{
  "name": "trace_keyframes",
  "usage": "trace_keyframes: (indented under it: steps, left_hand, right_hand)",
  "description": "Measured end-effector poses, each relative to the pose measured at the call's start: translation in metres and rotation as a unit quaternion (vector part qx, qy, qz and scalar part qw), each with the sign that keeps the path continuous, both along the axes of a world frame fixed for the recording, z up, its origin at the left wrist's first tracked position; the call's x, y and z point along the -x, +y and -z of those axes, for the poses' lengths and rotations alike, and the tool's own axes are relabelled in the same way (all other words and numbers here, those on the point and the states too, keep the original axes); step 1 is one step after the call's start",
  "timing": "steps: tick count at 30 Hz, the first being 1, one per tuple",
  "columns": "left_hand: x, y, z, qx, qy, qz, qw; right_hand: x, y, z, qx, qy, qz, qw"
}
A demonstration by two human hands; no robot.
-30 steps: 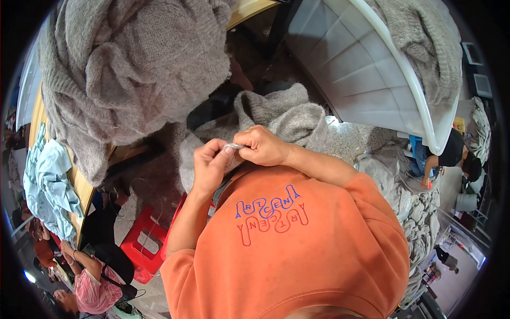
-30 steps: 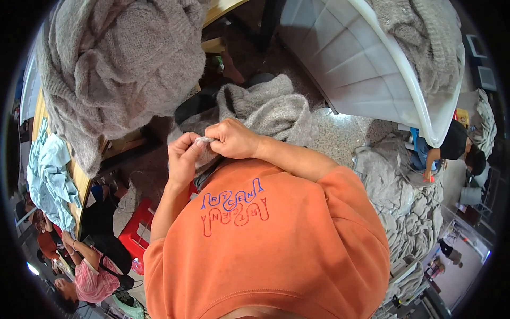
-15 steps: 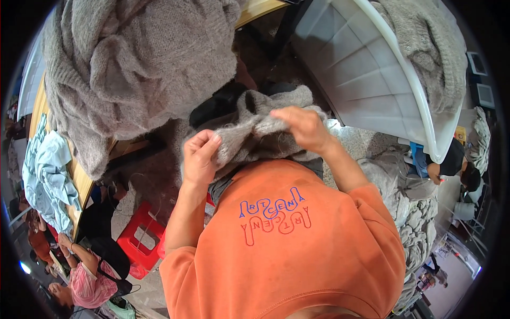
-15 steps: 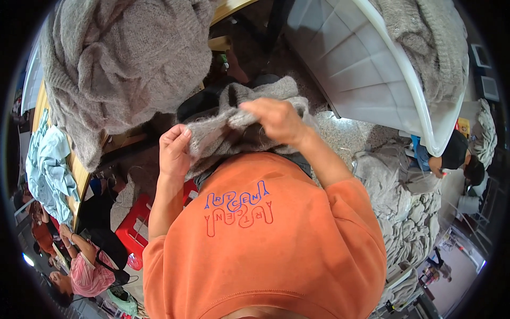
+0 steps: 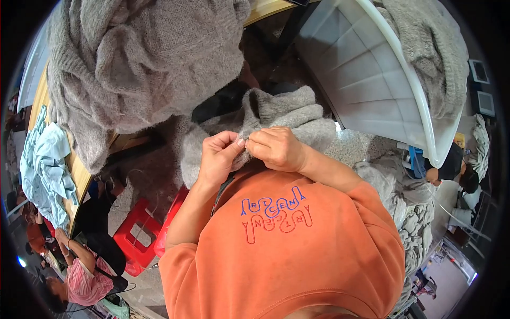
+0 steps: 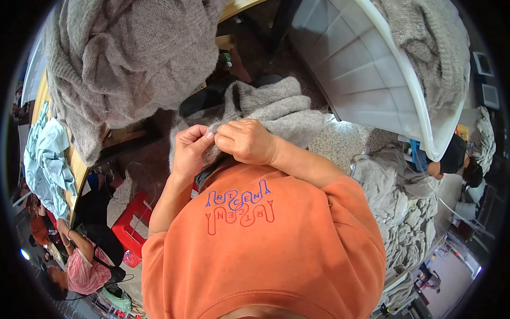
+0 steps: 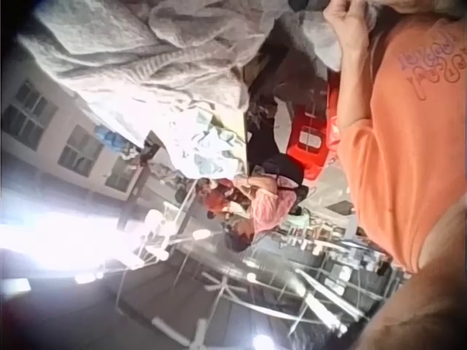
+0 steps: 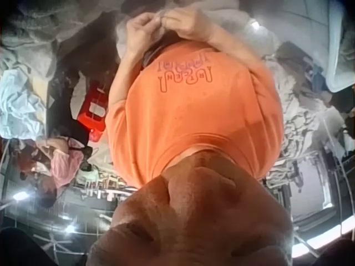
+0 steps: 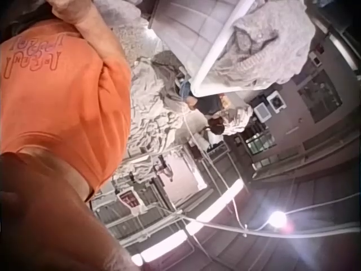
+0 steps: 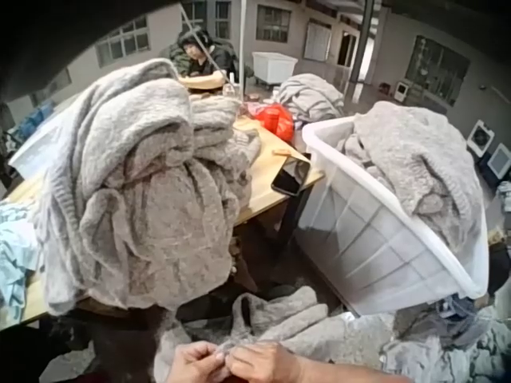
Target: Inspecting and folding clothing items at a sewing factory workstation.
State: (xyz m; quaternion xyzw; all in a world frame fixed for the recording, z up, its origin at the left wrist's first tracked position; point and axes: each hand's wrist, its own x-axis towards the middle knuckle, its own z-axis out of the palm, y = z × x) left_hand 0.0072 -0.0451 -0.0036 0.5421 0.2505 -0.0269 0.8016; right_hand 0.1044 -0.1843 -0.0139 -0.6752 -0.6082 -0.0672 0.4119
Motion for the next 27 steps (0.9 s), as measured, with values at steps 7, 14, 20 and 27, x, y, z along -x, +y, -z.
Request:
trace_keyframes:
  steps: [7, 14, 20, 27]
  left_hand:
    - [0.011, 0.001, 0.007, -0.078, -0.007, -0.040, 0.996]
    - [0.017, -0.001, 0.009, -0.211, -0.028, -0.032, 0.977]
    - [0.015, 0.001, 0.009, -0.388, -0.091, -0.021, 0.917]
    - [0.009, -0.006, 0.007, -0.464, -0.136, -0.053, 0.874]
  right_hand:
    - [-0.001, 0.013, 0.009, 0.003, 0.209, -0.050, 0.977]
    - [0.000, 0.009, 0.008, 0.093, 0.391, -0.070, 0.913]
    - [0.004, 0.011, 0.017, 0.138, 0.379, -0.028, 0.915]
    - [0.015, 0.009, 0.009, 0.118, 0.243, 0.065, 0.961]
